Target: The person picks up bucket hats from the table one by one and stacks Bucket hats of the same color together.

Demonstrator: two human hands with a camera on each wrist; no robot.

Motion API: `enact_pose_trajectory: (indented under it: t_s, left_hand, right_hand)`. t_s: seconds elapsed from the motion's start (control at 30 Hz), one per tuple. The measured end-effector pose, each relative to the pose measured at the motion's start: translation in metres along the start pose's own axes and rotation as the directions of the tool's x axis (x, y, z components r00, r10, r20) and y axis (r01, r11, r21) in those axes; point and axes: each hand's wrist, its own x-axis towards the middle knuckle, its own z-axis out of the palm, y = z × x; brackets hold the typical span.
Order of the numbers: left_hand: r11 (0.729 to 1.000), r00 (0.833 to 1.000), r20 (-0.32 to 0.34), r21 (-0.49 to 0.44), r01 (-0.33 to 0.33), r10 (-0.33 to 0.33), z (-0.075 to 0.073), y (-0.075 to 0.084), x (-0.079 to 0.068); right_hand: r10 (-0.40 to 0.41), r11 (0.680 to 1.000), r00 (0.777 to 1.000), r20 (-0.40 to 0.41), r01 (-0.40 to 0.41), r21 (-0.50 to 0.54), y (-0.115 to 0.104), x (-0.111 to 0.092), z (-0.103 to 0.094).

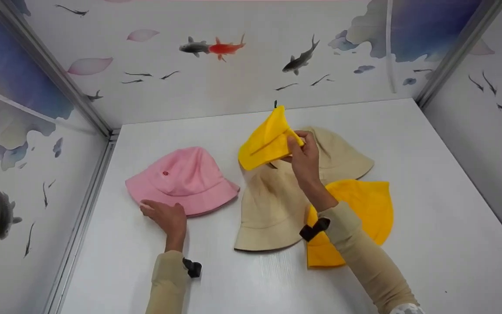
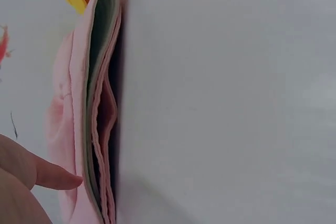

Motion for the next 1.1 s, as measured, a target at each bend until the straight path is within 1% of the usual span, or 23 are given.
enact_pose_trajectory:
  t_s: [0.1,0.2,0.23,0.3,0.37,0.43,0.5,0.57,0.6,0.63,0.67,0.7,0.73,0.8,0.83,0.9,0.97,1.03,1.07,1.1]
  left_hand:
    - [0.997,0.998,0.014,-0.043,-0.069,0.069,0.001,0.008,-0.007]
    - [0.986,0.99,0.032,-0.097,-0.132,0.136,0.002,0.018,-0.015]
    - [0.983,0.987,0.046,-0.115,-0.146,0.152,0.002,0.021,-0.018]
    - [0.976,0.981,0.092,-0.158,-0.153,0.169,0.003,0.027,-0.026]
    - [0.97,0.974,0.16,-0.208,-0.128,0.162,0.005,0.031,-0.034]
    - [0.963,0.962,0.237,-0.257,-0.076,0.139,0.008,0.035,-0.042]
    - [0.945,0.942,0.319,-0.326,0.008,0.102,0.012,0.039,-0.05]
    - [0.918,0.916,0.397,-0.384,0.104,0.062,0.015,0.043,-0.057]
    - [0.896,0.898,0.438,-0.415,0.16,0.043,0.017,0.044,-0.061]
    - [0.865,0.876,0.481,-0.449,0.223,0.024,0.017,0.045,-0.064]
    - [0.828,0.849,0.529,-0.479,0.291,0.008,0.017,0.046,-0.067]
    - [0.795,0.819,0.574,-0.499,0.345,0.004,0.017,0.047,-0.07]
    - [0.761,0.786,0.618,-0.512,0.398,0.004,0.016,0.048,-0.073]
    - [0.689,0.716,0.698,-0.527,0.498,0.016,0.014,0.048,-0.079]
    - [0.656,0.683,0.73,-0.532,0.536,0.034,0.014,0.048,-0.081]
    - [0.607,0.618,0.781,-0.535,0.587,0.09,0.013,0.049,-0.084]
    - [0.546,0.56,0.817,-0.535,0.644,0.14,0.014,0.049,-0.086]
    - [0.491,0.503,0.843,-0.526,0.695,0.191,0.015,0.049,-0.087]
    - [0.469,0.479,0.851,-0.521,0.714,0.216,0.016,0.049,-0.088]
    - [0.448,0.46,0.856,-0.516,0.73,0.237,0.017,0.049,-0.089]
  right_hand:
    - [-0.013,1.0,1.0,0.021,0.012,0.018,-0.008,-0.005,-0.006]
    - [-0.014,0.998,0.999,0.041,0.011,0.056,-0.015,-0.01,-0.009]
    - [-0.009,0.998,0.999,0.041,0.006,0.068,-0.017,-0.011,-0.01]
    - [0.001,0.997,0.999,0.041,-0.004,0.079,-0.021,-0.015,-0.013]
    - [0.014,0.996,0.999,0.048,-0.019,0.087,-0.025,-0.019,-0.014]
    - [0.033,0.994,0.998,0.059,-0.039,0.103,-0.028,-0.022,-0.016]
    - [0.048,0.991,0.996,0.079,-0.057,0.12,-0.031,-0.026,-0.018]
    - [0.065,0.986,0.993,0.098,-0.079,0.149,-0.033,-0.028,-0.02]
    - [0.072,0.983,0.991,0.108,-0.089,0.161,-0.033,-0.03,-0.02]
    - [0.079,0.981,0.99,0.119,-0.099,0.169,-0.034,-0.031,-0.021]
    - [0.087,0.978,0.987,0.132,-0.11,0.179,-0.035,-0.033,-0.022]
    - [0.095,0.974,0.985,0.146,-0.122,0.191,-0.036,-0.034,-0.022]
    - [0.104,0.97,0.982,0.16,-0.136,0.204,-0.036,-0.035,-0.023]
    - [0.123,0.959,0.973,0.195,-0.167,0.229,-0.036,-0.037,-0.026]
    - [0.132,0.952,0.968,0.212,-0.184,0.245,-0.036,-0.038,-0.027]
    - [0.153,0.935,0.959,0.239,-0.219,0.28,-0.036,-0.039,-0.031]
    - [0.177,0.916,0.949,0.261,-0.256,0.309,-0.034,-0.041,-0.034]
    - [0.207,0.898,0.94,0.271,-0.293,0.33,-0.032,-0.043,-0.037]
    - [0.222,0.89,0.935,0.275,-0.31,0.335,-0.031,-0.043,-0.038]
    - [0.237,0.883,0.93,0.28,-0.327,0.338,-0.029,-0.044,-0.039]
